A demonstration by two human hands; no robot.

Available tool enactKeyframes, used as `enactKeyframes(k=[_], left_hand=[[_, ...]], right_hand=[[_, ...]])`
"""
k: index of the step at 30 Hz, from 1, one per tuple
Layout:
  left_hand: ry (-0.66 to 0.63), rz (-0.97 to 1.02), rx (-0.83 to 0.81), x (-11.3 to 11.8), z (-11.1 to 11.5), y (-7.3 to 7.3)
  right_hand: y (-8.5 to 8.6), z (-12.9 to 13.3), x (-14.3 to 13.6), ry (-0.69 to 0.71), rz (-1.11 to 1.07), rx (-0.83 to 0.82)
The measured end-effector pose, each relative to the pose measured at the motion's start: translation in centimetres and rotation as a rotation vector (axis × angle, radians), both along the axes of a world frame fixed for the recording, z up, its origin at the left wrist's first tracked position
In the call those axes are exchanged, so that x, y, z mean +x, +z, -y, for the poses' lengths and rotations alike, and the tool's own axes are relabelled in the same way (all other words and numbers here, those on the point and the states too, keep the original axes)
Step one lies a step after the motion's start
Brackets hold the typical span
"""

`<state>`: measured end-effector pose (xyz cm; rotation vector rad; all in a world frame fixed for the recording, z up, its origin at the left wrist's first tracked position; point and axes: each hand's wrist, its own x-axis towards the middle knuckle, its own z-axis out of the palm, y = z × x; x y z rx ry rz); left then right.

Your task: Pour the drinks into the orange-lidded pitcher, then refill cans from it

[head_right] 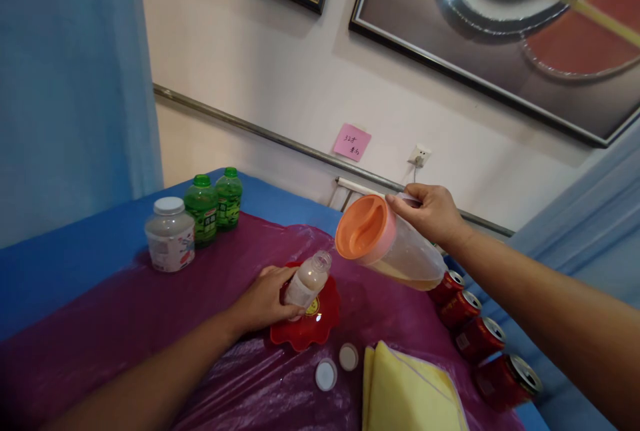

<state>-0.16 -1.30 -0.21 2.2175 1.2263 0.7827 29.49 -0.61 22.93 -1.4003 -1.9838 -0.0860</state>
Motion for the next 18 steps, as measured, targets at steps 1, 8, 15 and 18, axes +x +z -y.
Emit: enactKeyframes(k=[1,8,15,18], left_hand=[[0.000,0.001,0.000,-0.01,0.00,-0.01],[-0.004,0.000,0.017,-0.03,-0.06,-0.06],[0.001,0.006,0.014,-0.02,-0.04,-0.11],[0.006,0.007,0.019,-0.02,0.00,-0.09]], right_hand=[[0.00,0.01,0.01,-0.002,-0.002,-0.002],[-0.02,0.04,0.01,0.000,-0.004,-0.011],[0.03,0.10,-0.15,-0.010,-0.003,-0.020],[0.07,0.14,-0.24,-0.012,0.005,-0.020]])
